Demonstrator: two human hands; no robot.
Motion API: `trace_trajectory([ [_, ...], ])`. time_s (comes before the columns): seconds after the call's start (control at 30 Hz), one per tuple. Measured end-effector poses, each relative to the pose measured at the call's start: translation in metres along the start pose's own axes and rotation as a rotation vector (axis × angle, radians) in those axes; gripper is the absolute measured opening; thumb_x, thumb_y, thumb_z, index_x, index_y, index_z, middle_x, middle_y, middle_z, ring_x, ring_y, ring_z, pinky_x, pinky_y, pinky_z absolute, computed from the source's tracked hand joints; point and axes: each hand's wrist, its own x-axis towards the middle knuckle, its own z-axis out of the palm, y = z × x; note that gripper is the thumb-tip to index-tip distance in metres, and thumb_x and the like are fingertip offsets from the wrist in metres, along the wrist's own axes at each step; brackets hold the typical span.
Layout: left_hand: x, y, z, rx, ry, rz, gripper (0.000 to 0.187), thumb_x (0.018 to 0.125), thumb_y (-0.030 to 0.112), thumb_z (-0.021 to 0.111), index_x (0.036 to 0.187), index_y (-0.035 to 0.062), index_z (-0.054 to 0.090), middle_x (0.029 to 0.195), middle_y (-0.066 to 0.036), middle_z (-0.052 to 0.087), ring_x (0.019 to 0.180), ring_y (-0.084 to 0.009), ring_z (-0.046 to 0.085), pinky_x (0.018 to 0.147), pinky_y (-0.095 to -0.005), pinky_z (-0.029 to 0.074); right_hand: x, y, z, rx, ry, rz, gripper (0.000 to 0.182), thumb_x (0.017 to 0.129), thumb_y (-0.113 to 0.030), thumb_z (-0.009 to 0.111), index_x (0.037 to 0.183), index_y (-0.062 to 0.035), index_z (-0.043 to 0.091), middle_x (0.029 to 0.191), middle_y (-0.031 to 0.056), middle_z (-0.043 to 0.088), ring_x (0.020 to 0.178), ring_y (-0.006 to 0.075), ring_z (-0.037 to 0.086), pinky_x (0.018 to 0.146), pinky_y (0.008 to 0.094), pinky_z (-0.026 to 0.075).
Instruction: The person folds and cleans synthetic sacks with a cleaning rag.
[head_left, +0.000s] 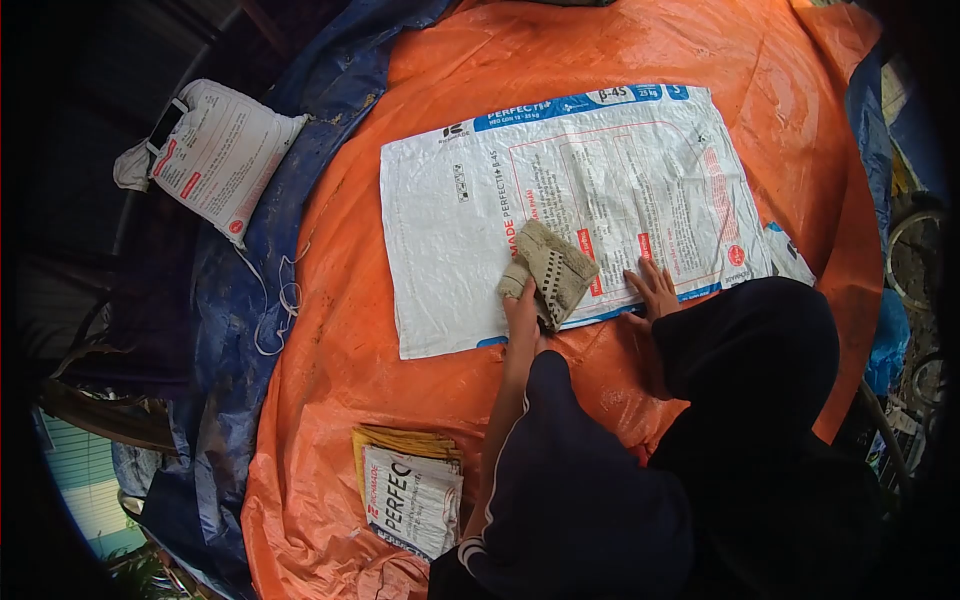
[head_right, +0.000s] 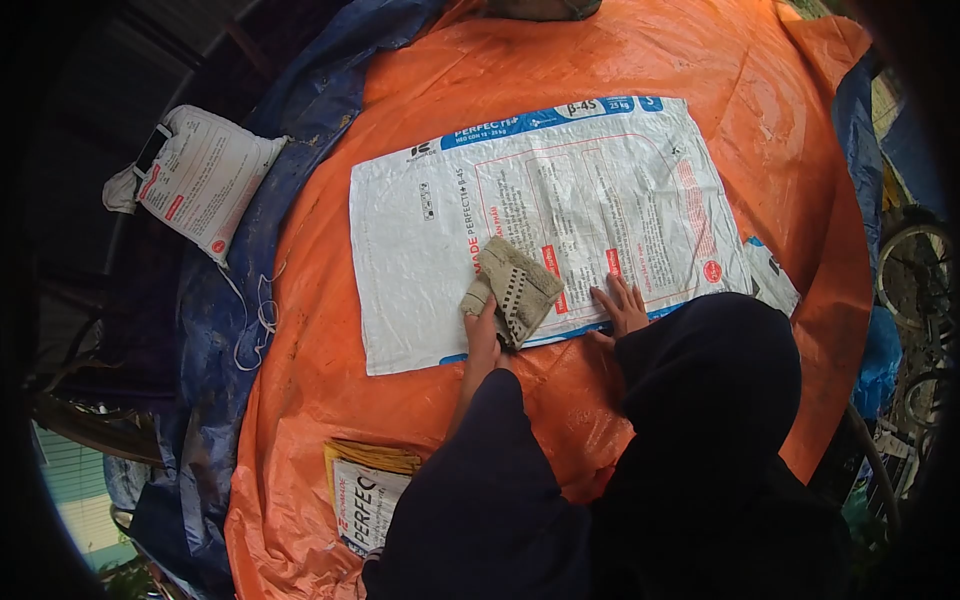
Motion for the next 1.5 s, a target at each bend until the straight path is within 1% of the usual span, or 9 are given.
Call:
trace_trajectory([
  [0.23,0.0018,-0.0014,-0.0011,0.000,-0.023,0.018,0.043,0.093,0.010,0.066,0.131,-0.0038,0.053,0.125,-0.011,0.062,0.110,-0.0200,0.061,0.092,-0.0327,0.048,0.0002,0.0009,0.0016,0.005,0.009,-0.004,0.087,0.073,-0.050,0.078,0.148,-0.0248,0.041,0.159,0.0174,0.024,0.150,0.0335,0.016,0.119,0.0570,0.016],
  [0.33,0.0013,0.0004,-0.0008,0.005,-0.015,-0.006,0.042,0.093,0.009,0.066,0.131,-0.0037,0.053,0.125,-0.011,0.062,0.110,-0.0201,0.061,0.093,-0.0327,0.048,0.0003,0.0005,0.0011,0.009,0.005,0.000,0.087,0.073,-0.050,0.078,0.148,-0.0246,0.041,0.159,0.0176,0.024,0.150,0.0335,0.016,0.119,0.0572,0.015],
  [0.6,0.0034,-0.0033,-0.0028,-0.020,-0.035,0.018,0.042,0.093,0.009,0.065,0.131,-0.0032,0.053,0.125,-0.011,0.062,0.110,-0.0201,0.061,0.093,-0.0325,0.048,0.0002,0.0009,0.0021,0.007,0.014,-0.009,0.087,0.073,-0.051,0.077,0.148,-0.0240,0.041,0.160,0.0178,0.022,0.150,0.0343,0.016,0.119,0.0574,0.015],
  [0.7,0.0035,-0.0038,-0.0027,-0.016,-0.027,0.021,0.041,0.093,0.009,0.065,0.131,-0.0032,0.054,0.125,-0.010,0.063,0.110,-0.0200,0.061,0.093,-0.0323,0.048,-0.0003,-0.0003,0.0001,-0.011,-0.004,0.000,0.090,0.073,-0.047,0.078,0.150,-0.0245,0.038,0.160,0.0173,0.021,0.151,0.0329,0.015,0.121,0.0543,0.015],
  [1.03,0.0048,-0.0041,-0.0036,-0.029,-0.019,-0.001,0.042,0.092,0.009,0.067,0.130,-0.0036,0.055,0.123,-0.011,0.063,0.109,-0.0204,0.061,0.092,-0.0324,0.048,0.0009,-0.0005,0.0004,-0.026,-0.017,0.006,0.090,0.073,-0.047,0.078,0.150,-0.0241,0.038,0.160,0.0172,0.020,0.151,0.0326,0.015,0.121,0.0538,0.015],
  [1.13,0.0036,-0.0023,-0.0028,-0.022,-0.013,-0.017,0.041,0.093,0.009,0.066,0.131,-0.0033,0.054,0.124,-0.010,0.063,0.109,-0.0201,0.061,0.092,-0.0322,0.048,0.0004,-0.0016,-0.0013,-0.026,-0.020,0.006,0.089,0.073,-0.047,0.077,0.150,-0.0237,0.038,0.160,0.0171,0.020,0.151,0.0328,0.014,0.121,0.0537,0.015],
  [1.23,0.0015,-0.0006,-0.0003,-0.026,-0.030,0.010,0.039,0.095,0.011,0.064,0.129,-0.0051,0.055,0.125,-0.010,0.062,0.110,-0.0189,0.059,0.094,-0.0311,0.046,0.0000,-0.0021,-0.0021,-0.020,-0.017,0.003,0.090,0.073,-0.047,0.078,0.150,-0.0234,0.038,0.160,0.0172,0.021,0.151,0.0330,0.014,0.121,0.0538,0.015],
  [1.43,-0.0009,0.0012,0.0011,-0.030,-0.031,0.011,0.037,0.095,0.011,0.063,0.128,-0.0052,0.056,0.124,-0.010,0.062,0.108,-0.0181,0.059,0.093,-0.0304,0.046,-0.0003,-0.0022,-0.0014,-0.017,-0.016,0.012,0.090,0.072,-0.048,0.078,0.150,-0.0233,0.038,0.160,0.0177,0.021,0.151,0.0332,0.015,0.121,0.0539,0.015],
  [1.5,0.0023,-0.0002,-0.0006,-0.026,-0.028,-0.001,0.040,0.094,0.011,0.064,0.130,-0.0036,0.055,0.123,-0.010,0.063,0.108,-0.0188,0.061,0.092,-0.0318,0.048,0.0007,-0.0017,-0.0006,-0.022,-0.018,0.013,0.091,0.072,-0.048,0.078,0.150,-0.0234,0.038,0.160,0.0178,0.021,0.151,0.0334,0.015,0.121,0.0540,0.015],
])
